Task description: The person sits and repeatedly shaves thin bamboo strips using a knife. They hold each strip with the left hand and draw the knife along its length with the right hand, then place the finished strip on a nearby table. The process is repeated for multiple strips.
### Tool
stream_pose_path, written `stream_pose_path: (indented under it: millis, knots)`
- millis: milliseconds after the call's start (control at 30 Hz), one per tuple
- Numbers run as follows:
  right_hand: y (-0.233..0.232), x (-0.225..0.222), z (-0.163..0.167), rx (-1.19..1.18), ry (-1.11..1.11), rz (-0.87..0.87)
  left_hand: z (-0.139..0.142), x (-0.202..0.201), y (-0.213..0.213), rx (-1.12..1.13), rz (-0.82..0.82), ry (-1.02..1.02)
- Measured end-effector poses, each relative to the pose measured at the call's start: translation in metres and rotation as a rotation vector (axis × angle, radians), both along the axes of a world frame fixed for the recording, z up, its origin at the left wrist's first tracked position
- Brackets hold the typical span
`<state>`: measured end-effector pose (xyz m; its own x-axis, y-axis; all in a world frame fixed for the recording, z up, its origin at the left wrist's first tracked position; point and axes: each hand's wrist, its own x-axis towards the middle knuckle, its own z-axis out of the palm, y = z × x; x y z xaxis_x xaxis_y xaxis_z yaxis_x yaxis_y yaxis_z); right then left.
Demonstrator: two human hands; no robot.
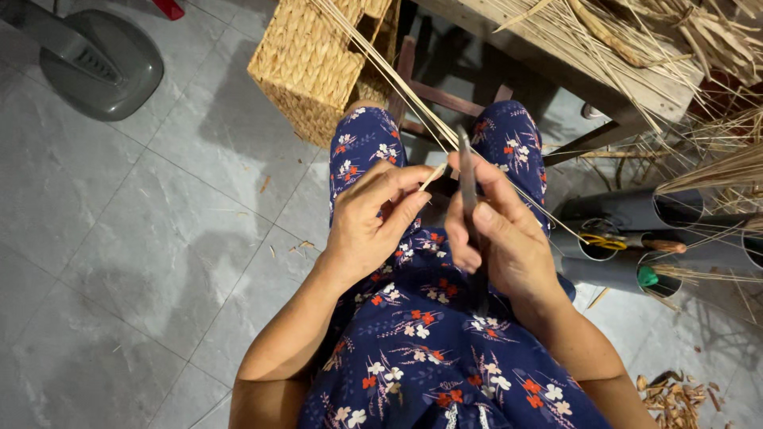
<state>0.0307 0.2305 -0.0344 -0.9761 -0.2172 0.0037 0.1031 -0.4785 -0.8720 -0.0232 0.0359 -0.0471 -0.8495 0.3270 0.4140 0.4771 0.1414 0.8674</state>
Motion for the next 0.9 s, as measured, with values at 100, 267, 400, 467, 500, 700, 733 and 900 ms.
stream_pose_path:
  millis: [100, 267, 400, 467, 500, 700, 733, 900]
  knots:
    - [-0.0022, 0.0019, 0.0002, -0.088, -0.015, 0.066, 0.0018, 0.0017, 0.0015, -0.008, 0.011, 0.045]
    - [-0.0026, 0.0045, -0.0037, -0.119, -0.018, 0.074, 0.0030, 0.0053, 0.0024, 0.002, 0.036, 0.094]
    - [-0.0030, 0.0047, -0.0059, -0.114, -0.003, 0.069, 0.0026, 0.0071, 0.0030, 0.000, 0.055, 0.099]
    - [-0.0031, 0.0048, -0.0062, -0.119, -0.009, 0.073, 0.0023, 0.0075, 0.0033, -0.003, 0.064, 0.111]
    - [-0.0031, 0.0049, -0.0062, -0.122, -0.012, 0.074, 0.0020, 0.0077, 0.0034, -0.004, 0.070, 0.123]
    - [-0.0034, 0.0043, -0.0065, -0.137, -0.010, 0.095, 0.0004, 0.0090, 0.0047, 0.005, 0.100, 0.170]
    - [-0.0033, 0.0041, -0.0065, -0.141, -0.010, 0.099, 0.0001, 0.0091, 0.0049, 0.007, 0.103, 0.177]
    - [-0.0026, 0.0038, -0.0065, -0.175, -0.019, 0.115, -0.0018, 0.0094, 0.0063, -0.010, 0.129, 0.241]
